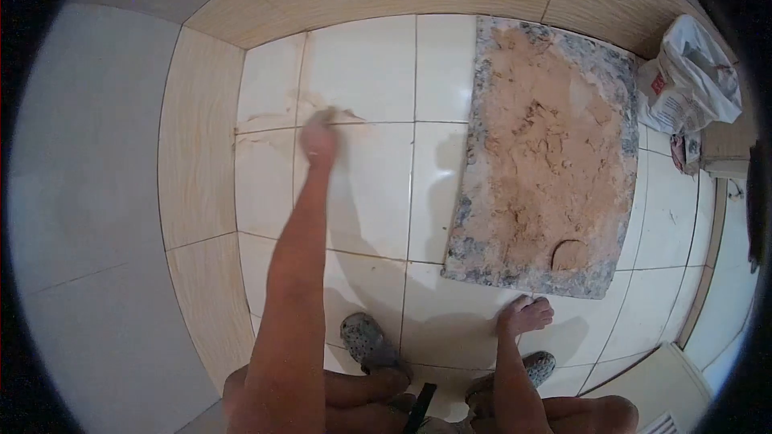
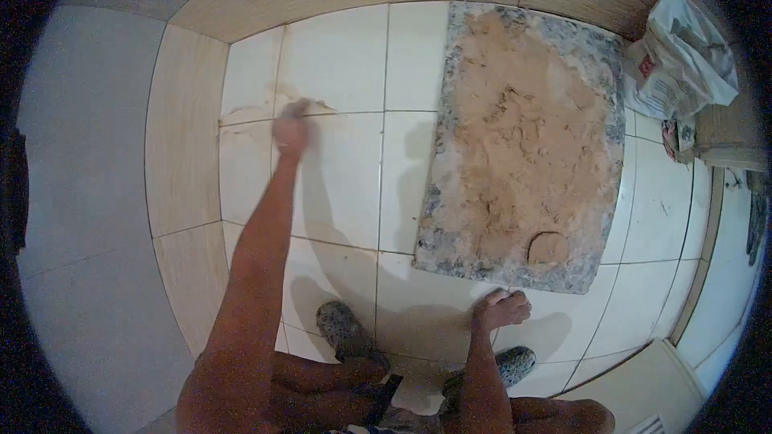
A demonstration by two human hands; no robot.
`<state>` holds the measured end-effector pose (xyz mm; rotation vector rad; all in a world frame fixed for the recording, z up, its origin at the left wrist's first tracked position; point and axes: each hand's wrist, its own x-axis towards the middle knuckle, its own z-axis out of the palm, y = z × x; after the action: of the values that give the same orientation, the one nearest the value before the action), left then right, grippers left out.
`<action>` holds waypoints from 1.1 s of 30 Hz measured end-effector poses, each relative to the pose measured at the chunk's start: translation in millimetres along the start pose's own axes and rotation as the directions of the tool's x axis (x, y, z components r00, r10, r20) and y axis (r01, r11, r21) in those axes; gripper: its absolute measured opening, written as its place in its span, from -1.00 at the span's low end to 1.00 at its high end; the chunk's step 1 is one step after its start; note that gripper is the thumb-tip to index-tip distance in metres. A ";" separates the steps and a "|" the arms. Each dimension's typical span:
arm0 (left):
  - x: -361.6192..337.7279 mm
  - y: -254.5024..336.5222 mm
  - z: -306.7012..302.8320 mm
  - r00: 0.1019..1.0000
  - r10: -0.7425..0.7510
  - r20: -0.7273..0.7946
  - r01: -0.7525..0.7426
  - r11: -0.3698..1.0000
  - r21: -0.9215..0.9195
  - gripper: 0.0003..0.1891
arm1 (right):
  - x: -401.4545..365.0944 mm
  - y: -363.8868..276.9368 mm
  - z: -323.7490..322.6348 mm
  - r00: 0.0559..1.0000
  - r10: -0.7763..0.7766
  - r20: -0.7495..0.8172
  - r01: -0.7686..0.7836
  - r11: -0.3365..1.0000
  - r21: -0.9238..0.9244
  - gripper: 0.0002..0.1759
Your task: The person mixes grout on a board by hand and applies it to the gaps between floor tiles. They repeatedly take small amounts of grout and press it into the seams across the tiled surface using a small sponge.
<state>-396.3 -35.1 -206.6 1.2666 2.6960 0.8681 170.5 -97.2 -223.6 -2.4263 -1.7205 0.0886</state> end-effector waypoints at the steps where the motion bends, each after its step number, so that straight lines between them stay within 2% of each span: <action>1: 6.0 40.7 -26.9 0.956 -0.294 0.002 0.293 0.954 0.058 -0.67 | 1.0 3.4 2.6 1.000 0.004 -0.002 -0.004 1.000 -0.010 -0.63; 2: 3.1 43.8 -17.4 0.953 -0.301 0.011 0.300 0.952 0.060 -0.67 | 0.4 7.5 6.1 1.000 -0.004 -0.013 0.003 1.000 -0.022 -0.63; 4: 4.5 47.6 1.7 0.996 0.053 -0.076 -0.035 0.973 0.227 -0.68 | -4.5 7.7 7.9 1.000 -0.012 -0.008 0.012 0.999 -0.030 -0.62; 5: -6.5 56.2 17.9 0.993 0.105 -0.062 -0.096 0.985 0.141 -0.58 | -3.6 5.7 6.5 1.000 -0.029 -0.012 0.029 0.999 -0.016 -0.65; 6: -22.4 71.0 28.7 0.981 0.188 -0.043 -0.178 0.970 0.166 -0.56 | -3.1 5.7 4.2 0.999 -0.046 -0.015 0.046 0.999 -0.003 -0.68; 7: -35.9 101.2 19.5 0.968 0.241 0.064 -0.247 0.963 0.109 -0.59 | -2.8 6.1 5.6 0.999 -0.041 -0.015 0.041 0.999 0.001 -0.68; 8: -41.1 101.5 15.1 0.966 0.249 0.063 -0.255 0.961 0.112 -0.59 | -3.2 8.1 7.2 0.999 -0.036 -0.009 0.036 0.999 -0.009 -0.67; 10: -41.2 92.5 13.6 0.964 0.206 0.166 -0.192 0.977 -0.096 -0.64 | -2.2 5.1 7.8 1.000 -0.019 -0.011 0.019 1.000 -0.015 -0.66; 11: -25.3 78.7 6.6 0.978 0.176 0.112 -0.173 0.984 -0.035 -0.67 | -1.7 3.1 8.1 1.000 -0.016 -0.023 0.016 1.000 -0.017 -0.67; 12: -6.7 40.9 7.0 0.990 0.141 -0.020 -0.140 0.990 0.013 -0.69 | -2.9 4.1 7.1 0.999 -0.016 -0.030 0.016 1.000 -0.027 -0.67; 13: 10.5 29.0 -5.7 0.999 0.012 -0.034 -0.008 0.995 0.099 -0.70 | -3.5 6.2 6.9 0.999 -0.013 -0.032 0.012 0.999 -0.038 -0.67; 14: 23.1 78.9 -33.3 0.926 -0.371 0.064 0.339 0.895 0.289 -0.70 | -3.6 7.7 7.1 1.000 0.001 -0.020 -0.002 0.999 -0.033 -0.68; 15: 9.8 57.5 -5.8 0.990 -0.139 -0.019 0.137 0.931 0.338 -0.70 | -1.6 7.1 8.7 1.000 0.012 -0.006 -0.012 1.000 -0.024 -0.68; 16: -3.5 36.6 19.2 0.990 0.110 -0.086 -0.066 0.911 0.406 -0.69 | 0.9 4.1 6.8 1.000 0.008 0.001 -0.008 1.000 -0.025 -0.68; 18: -40.1 91.6 51.5 0.953 0.282 -0.110 -0.227 0.907 0.354 -0.66 | -1.0 -2.5 -4.2 1.000 -0.015 0.011 0.015 1.000 0.018 -0.68; 20: -63.1 155.6 52.6 0.978 0.203 0.047 -0.207 0.974 0.092 -0.65 | -6.8 4.6 6.6 1.000 -0.006 0.016 0.006 1.000 0.003 -0.67; 21: -54.7 153.0 52.6 0.978 0.205 0.038 -0.208 0.974 0.089 -0.65 | -3.5 8.9 10.7 1.000 0.003 0.009 -0.003 1.000 -0.023 -0.66; 23: -24.6 134.0 53.5 0.989 0.139 0.048 -0.137 0.990 -0.038 -0.65 | -0.8 4.9 8.7 1.000 0.008 0.001 -0.008 0.999 -0.037 -0.66; 24: -8.9 130.6 38.2 0.993 0.108 0.041 -0.110 0.991 0.070 -0.65 | -2.1 2.6 5.6 1.000 0.013 0.007 -0.012 0.998 -0.054 -0.66; 26: 9.1 134.0 13.6 0.955 -0.244 0.170 0.167 0.913 0.373 -0.64 | -2.3 1.3 1.3 0.999 0.030 0.032 -0.028 0.998 -0.054 -0.67; 27: -2.8 130.0 23.6 0.954 -0.247 0.170 0.169 0.912 0.374 -0.64 | -0.5 0.1 1.1 0.998 0.040 0.056 -0.038 0.998 -0.046 -0.68; 28: -22.6 124.7 42.6 0.998 0.032 0.045 -0.044 0.951 0.307 -0.65 | 2.9 -2.4 4.5 0.998 0.040 0.055 -0.037 0.998 -0.043 -0.68; 29: -42.9 124.1 53.2 0.950 0.299 -0.086 -0.266 0.926 0.269 -0.66 | 2.8 -0.8 4.7 0.999 0.018 0.032 -0.016 0.999 -0.040 -0.69; 30: -58.0 134.1 45.9 0.954 0.292 -0.075 -0.261 0.925 0.275 -0.66 | -1.3 3.5 0.9 1.000 -0.008 0.017 0.009 0.999 -0.038 -0.70; 32: -55.0 163.7 26.0 0.963 0.184 0.199 -0.215 0.966 0.145 -0.67 | 0.4 0.5 4.3 0.998 0.024 0.053 -0.022 0.999 -0.034 -0.66; 33: -41.9 131.9 30.6 0.941 0.326 0.094 -0.315 0.942 -0.116 -0.68 | -0.6 2.8 2.0 0.994 0.058 0.095 -0.053 0.997 -0.052 -0.62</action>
<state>-268.3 16.4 -174.3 1.7064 2.3657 0.9139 172.7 -98.5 -226.1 -2.5453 -1.7142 0.1748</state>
